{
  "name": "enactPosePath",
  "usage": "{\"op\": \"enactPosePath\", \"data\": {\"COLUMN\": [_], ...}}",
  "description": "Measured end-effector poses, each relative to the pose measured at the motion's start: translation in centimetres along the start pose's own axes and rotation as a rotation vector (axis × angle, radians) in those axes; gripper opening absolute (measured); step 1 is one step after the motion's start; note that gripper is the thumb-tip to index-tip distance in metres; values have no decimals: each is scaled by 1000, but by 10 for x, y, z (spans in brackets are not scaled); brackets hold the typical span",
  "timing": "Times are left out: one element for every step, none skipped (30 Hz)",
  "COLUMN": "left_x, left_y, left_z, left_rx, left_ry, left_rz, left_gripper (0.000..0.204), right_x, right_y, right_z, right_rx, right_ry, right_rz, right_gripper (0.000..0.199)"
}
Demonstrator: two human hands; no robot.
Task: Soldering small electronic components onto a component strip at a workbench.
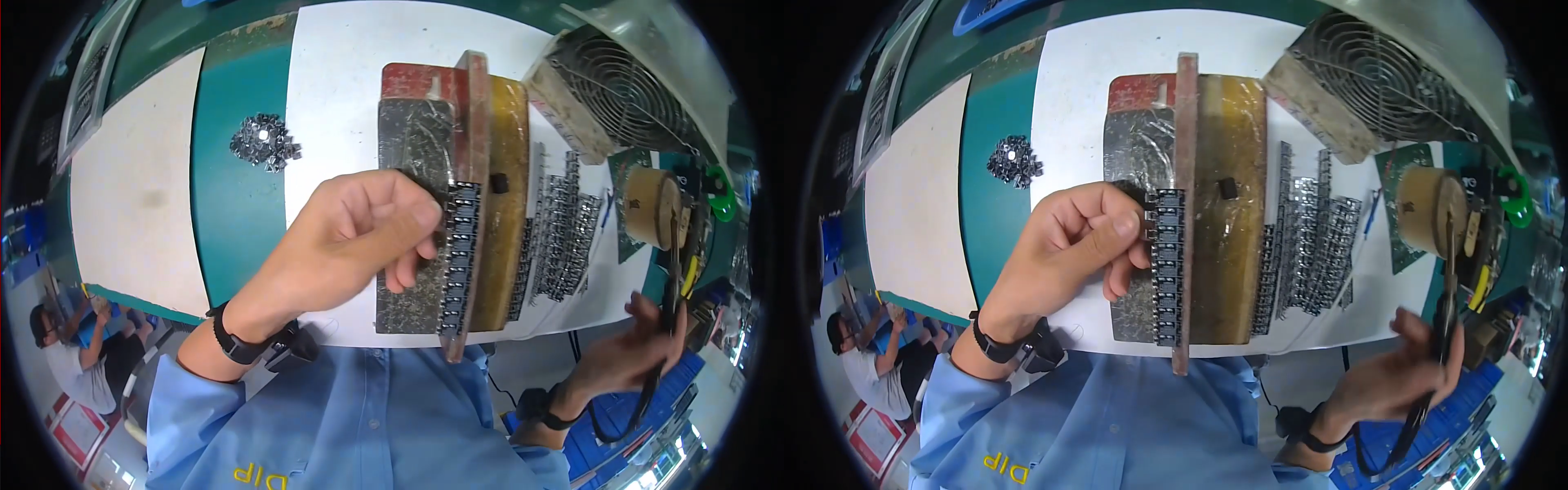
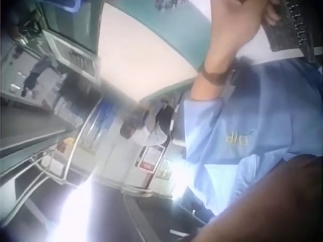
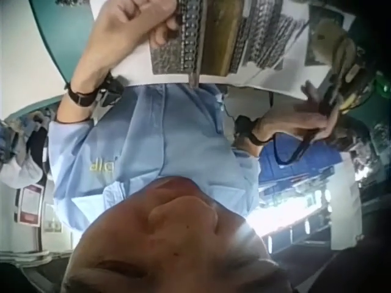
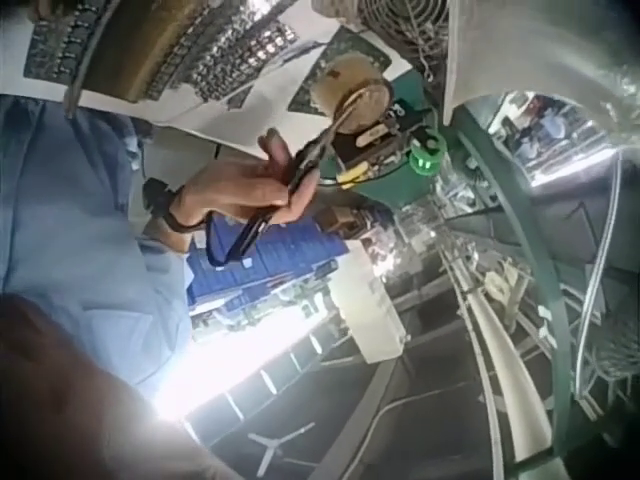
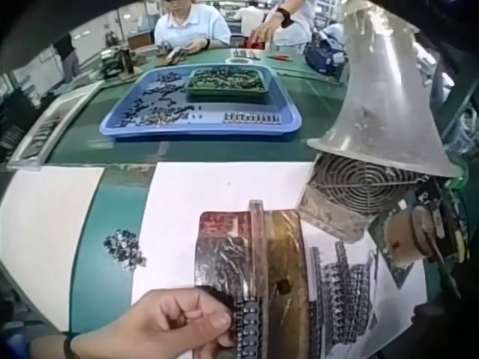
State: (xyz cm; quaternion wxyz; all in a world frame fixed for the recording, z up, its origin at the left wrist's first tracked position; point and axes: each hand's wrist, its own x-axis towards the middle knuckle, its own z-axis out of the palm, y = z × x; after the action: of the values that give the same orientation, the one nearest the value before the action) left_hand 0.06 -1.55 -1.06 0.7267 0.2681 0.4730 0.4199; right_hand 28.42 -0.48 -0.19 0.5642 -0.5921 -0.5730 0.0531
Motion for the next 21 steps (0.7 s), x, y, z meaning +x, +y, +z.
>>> {"op": "enactPosePath", "data": {"left_x": [0,0,0,0,0,-1,-1,-1,0,0,0,0,0,0,0,0,1,1,1,1,1], "left_y": [2,3,3,4,4,5,6,6,7,8,7,7,7,6,6,5,5,5,4,4,4], "left_z": [0,0,1,2,3,3,4,5,5,5,4,3,3,2,3,3,3,3,3,3,3], "left_rx": [29,26,27,28,28,27,25,23,21,19,15,11,8,5,6,6,7,5,2,-2,-6], "left_ry": [-10,-4,-3,-3,-3,-3,6,13,20,17,14,10,6,8,16,21,27,28,26,25,20], "left_rz": [-4,-12,-23,-34,-45,-51,-62,-73,-83,-87,-91,-94,-96,-97,-95,-94,-92,-94,-96,-98,-98], "left_gripper": [17,17,16,15,14,14,14,13,12,12,12,12,12,12,10,9,8,8,8,8,8], "right_x": [-4,-9,-12,-18,-28,-34,-36,-37,-37,-38,-39,-41,-42,-44,-44,-45,-45,-45,-45,-45,-44], "right_y": [-4,-8,-14,-21,-32,-40,-43,-46,-49,-50,-49,-48,-47,-46,-47,-47,-48,-48,-49,-50,-52], "right_z": [-4,-9,-10,-6,0,5,8,11,14,15,16,16,16,15,15,15,15,16,17,18,18], "right_rx": [0,97,193,189,273,358,355,465,575,684,684,673,661,649,649,640,630,622,622,635,646], "right_ry": [-8,-103,-195,-200,-238,-275,-277,-375,-472,-569,-573,-577,-580,-584,-587,-573,-560,-546,-548,-543,-537], "right_rz": [8,-64,-136,-131,-109,-87,-83,-34,16,67,70,74,78,82,83,105,128,150,153,180,204], "right_gripper": [40,44,48,48,47,46,46,45,46,47,47,46,45,44,44,44,43,43,43,42,40]}}
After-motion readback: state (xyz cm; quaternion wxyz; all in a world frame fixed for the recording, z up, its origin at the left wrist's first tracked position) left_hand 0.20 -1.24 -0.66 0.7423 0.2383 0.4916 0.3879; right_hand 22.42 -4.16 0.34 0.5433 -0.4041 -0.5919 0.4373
